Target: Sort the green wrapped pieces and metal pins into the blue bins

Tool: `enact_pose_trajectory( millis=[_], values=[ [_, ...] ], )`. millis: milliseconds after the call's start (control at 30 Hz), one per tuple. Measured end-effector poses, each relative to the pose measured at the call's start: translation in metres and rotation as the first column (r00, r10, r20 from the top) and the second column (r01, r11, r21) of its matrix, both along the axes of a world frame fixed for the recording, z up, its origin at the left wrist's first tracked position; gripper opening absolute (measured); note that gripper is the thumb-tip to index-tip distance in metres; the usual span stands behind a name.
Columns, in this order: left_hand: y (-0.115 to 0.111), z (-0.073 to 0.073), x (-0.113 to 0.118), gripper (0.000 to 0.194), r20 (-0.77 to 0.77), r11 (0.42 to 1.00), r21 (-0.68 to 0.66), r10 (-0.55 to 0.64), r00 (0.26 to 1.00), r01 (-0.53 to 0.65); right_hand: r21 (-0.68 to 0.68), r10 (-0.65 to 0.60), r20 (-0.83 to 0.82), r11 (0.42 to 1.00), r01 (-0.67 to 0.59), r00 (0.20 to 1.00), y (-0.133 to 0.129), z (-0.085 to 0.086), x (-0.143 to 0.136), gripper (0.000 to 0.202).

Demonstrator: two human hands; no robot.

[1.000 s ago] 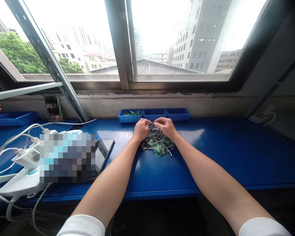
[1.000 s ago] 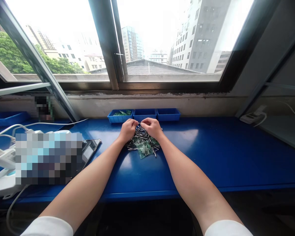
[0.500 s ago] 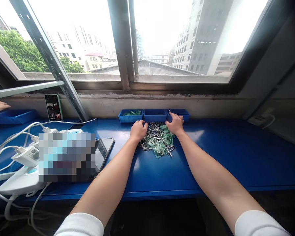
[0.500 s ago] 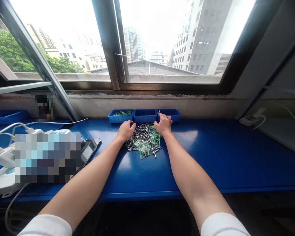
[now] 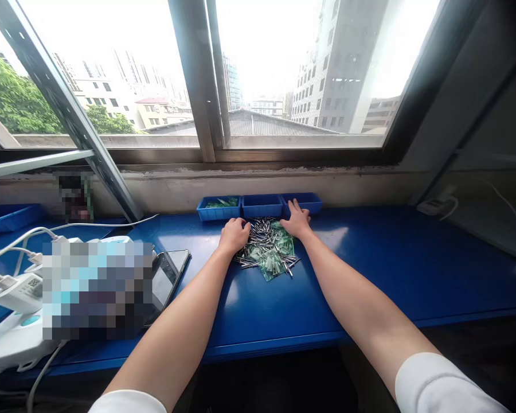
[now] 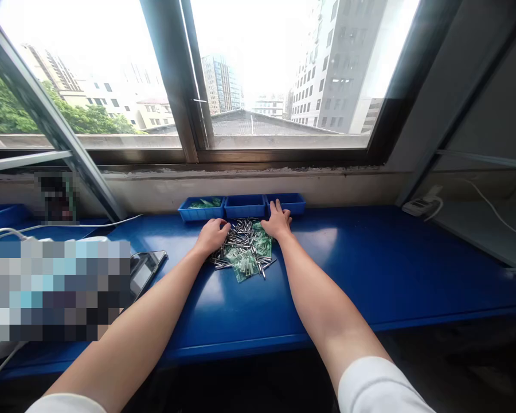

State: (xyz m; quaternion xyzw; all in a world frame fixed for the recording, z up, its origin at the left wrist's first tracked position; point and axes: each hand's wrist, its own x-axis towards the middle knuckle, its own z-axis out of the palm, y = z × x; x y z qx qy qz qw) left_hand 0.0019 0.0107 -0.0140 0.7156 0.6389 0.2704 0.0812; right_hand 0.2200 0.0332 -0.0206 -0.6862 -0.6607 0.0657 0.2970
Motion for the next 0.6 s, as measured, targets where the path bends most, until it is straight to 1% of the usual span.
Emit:
enact_pose_trajectory(
  millis=[133, 267, 367, 433, 500, 533, 600],
  values=[
    [-0.001, 0.001, 0.0, 0.042, -0.009, 1.0, -0.018, -0.022, 1.0, 0.022, 0.016, 0.0, -0.028, 1.0, 0.0, 1.0, -0.001, -0.001, 0.0, 0.079],
    [-0.004, -0.002, 0.001, 0.052, -0.029, 0.992, -0.022, -0.122, 0.992, 0.121, 0.158, 0.01, -0.046, 0.987, -0.003, 0.999, -0.007, 0.002, -0.005, 0.069],
    [-0.007, -0.005, 0.002, 0.057, -0.084, 0.984, -0.061, -0.175, 0.981, 0.17, 0.253, 0.1, -0.002, 0.963, -0.096, 0.995, -0.018, 0.006, -0.016, 0.057],
    [-0.008, -0.006, 0.002, 0.057, -0.114, 0.98, -0.083, -0.187, 0.976, 0.178, 0.243, 0.226, 0.074, 0.941, -0.238, 0.971, -0.028, 0.009, -0.027, 0.049],
    [-0.009, -0.007, 0.002, 0.055, -0.129, 0.979, -0.087, -0.197, 0.972, 0.186, 0.179, 0.334, 0.159, 0.916, -0.359, 0.929, -0.037, 0.01, -0.038, 0.042],
    [-0.009, -0.007, 0.002, 0.054, -0.132, 0.978, -0.09, -0.2, 0.971, 0.189, 0.133, 0.373, 0.193, 0.907, -0.4, 0.908, -0.041, 0.01, -0.043, 0.039],
    [-0.008, -0.007, 0.002, 0.051, -0.137, 0.976, -0.1, -0.204, 0.969, 0.191, 0.067, 0.404, 0.235, 0.901, -0.429, 0.884, -0.045, 0.01, -0.052, 0.035]
  ],
)
